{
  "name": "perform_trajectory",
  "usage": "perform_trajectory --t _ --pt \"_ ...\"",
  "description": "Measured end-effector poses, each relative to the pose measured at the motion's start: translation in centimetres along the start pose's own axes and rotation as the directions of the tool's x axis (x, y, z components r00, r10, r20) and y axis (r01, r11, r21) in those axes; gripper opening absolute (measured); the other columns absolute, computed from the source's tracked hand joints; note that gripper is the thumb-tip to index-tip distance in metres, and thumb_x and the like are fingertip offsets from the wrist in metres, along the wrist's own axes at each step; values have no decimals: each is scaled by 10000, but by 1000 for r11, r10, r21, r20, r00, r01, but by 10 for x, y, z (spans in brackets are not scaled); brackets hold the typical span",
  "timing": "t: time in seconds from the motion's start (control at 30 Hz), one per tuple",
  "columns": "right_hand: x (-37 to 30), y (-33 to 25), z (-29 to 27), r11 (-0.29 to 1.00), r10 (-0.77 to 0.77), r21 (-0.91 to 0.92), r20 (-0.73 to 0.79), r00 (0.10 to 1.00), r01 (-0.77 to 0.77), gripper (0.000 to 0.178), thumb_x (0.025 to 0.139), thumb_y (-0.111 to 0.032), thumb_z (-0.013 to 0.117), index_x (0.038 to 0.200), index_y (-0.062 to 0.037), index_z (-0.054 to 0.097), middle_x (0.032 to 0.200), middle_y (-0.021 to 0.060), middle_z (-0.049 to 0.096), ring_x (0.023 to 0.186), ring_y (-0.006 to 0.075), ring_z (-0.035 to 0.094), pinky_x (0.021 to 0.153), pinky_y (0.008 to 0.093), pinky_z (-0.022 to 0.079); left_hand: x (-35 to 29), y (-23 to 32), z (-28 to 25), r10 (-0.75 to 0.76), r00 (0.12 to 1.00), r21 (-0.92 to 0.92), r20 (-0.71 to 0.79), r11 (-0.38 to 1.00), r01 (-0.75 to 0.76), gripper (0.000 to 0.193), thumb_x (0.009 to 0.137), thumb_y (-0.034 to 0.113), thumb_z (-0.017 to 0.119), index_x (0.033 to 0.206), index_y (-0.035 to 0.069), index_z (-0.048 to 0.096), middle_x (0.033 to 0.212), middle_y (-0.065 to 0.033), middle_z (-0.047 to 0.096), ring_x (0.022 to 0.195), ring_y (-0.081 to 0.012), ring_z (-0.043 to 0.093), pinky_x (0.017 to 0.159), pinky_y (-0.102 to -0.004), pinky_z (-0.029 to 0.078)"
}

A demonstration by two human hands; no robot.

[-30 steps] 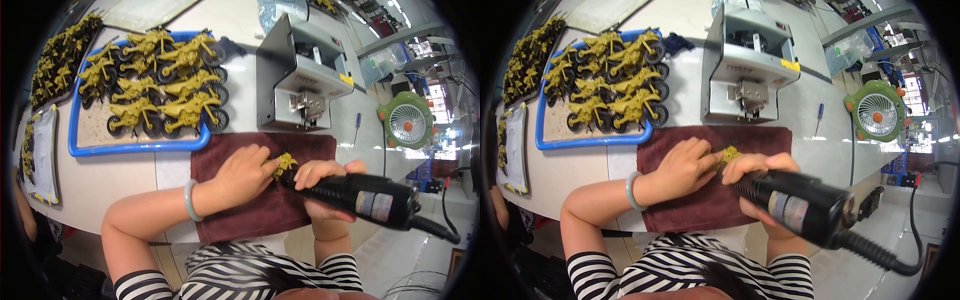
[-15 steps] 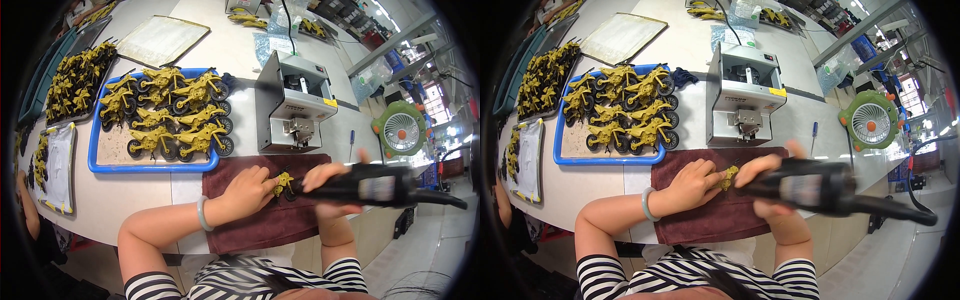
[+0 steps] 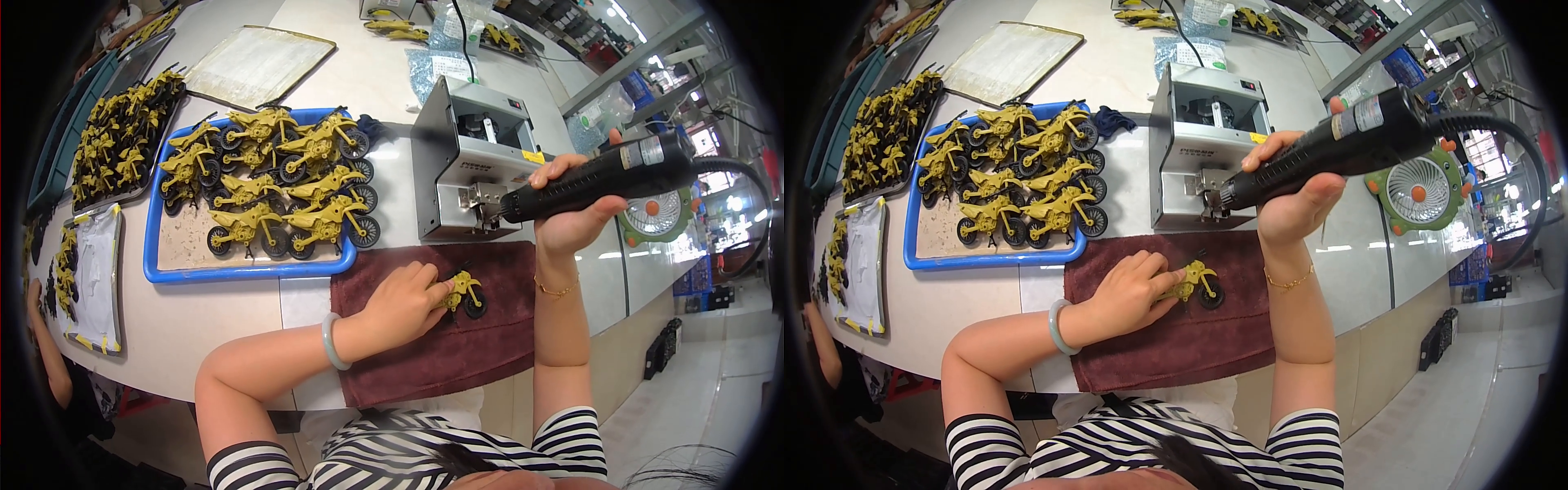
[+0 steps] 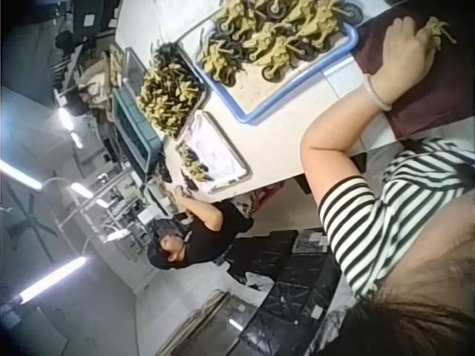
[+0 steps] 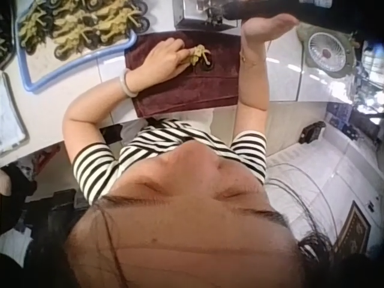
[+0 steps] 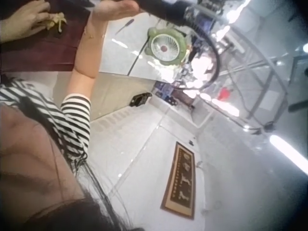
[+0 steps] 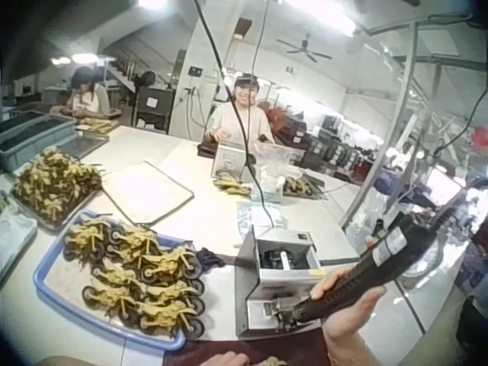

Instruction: The person assembles small toy motorcycles by driving screws into them with an electric screwdriver.

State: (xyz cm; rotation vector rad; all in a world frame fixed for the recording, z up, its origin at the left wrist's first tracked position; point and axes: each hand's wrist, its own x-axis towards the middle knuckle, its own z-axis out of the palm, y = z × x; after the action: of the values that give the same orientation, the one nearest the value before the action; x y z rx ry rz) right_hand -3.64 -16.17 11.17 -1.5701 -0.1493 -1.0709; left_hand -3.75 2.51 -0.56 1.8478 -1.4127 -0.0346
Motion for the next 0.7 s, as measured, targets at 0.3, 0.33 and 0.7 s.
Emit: perform_trajectory --t 0.3,0.33,0.7 --pt "3 0 4 999 -25 -28 -5 1000 25 922 766 -718 333 1321 2 181 639 96 518 519 154 531 530 254 460 2 -2 1 4 1000 10 -9 1000 -4 338 675 139 677 995 58 603 838 -73 485 757 -233 483 641 -330 418" --pt "3 1 4 999 -9 -37 -5 1000 9 927 761 -722 337 1318 4 187 638 95 518 517 152 529 529 252 459 2 -2 1 5 1000 11 -9 1000 -4 339 675 139 677 996 59 602 837 -73 484 756 -233 482 637 -328 416" --pt "-5 2 3 997 5 -81 -77 997 -11 891 774 -705 360 1291 10 233 620 91 497 505 155 515 510 252 437 -2 4 -1 -2 1000 -16 11 1000 3 377 662 122 628 1031 50 592 839 -84 480 745 -244 471 646 -329 416"
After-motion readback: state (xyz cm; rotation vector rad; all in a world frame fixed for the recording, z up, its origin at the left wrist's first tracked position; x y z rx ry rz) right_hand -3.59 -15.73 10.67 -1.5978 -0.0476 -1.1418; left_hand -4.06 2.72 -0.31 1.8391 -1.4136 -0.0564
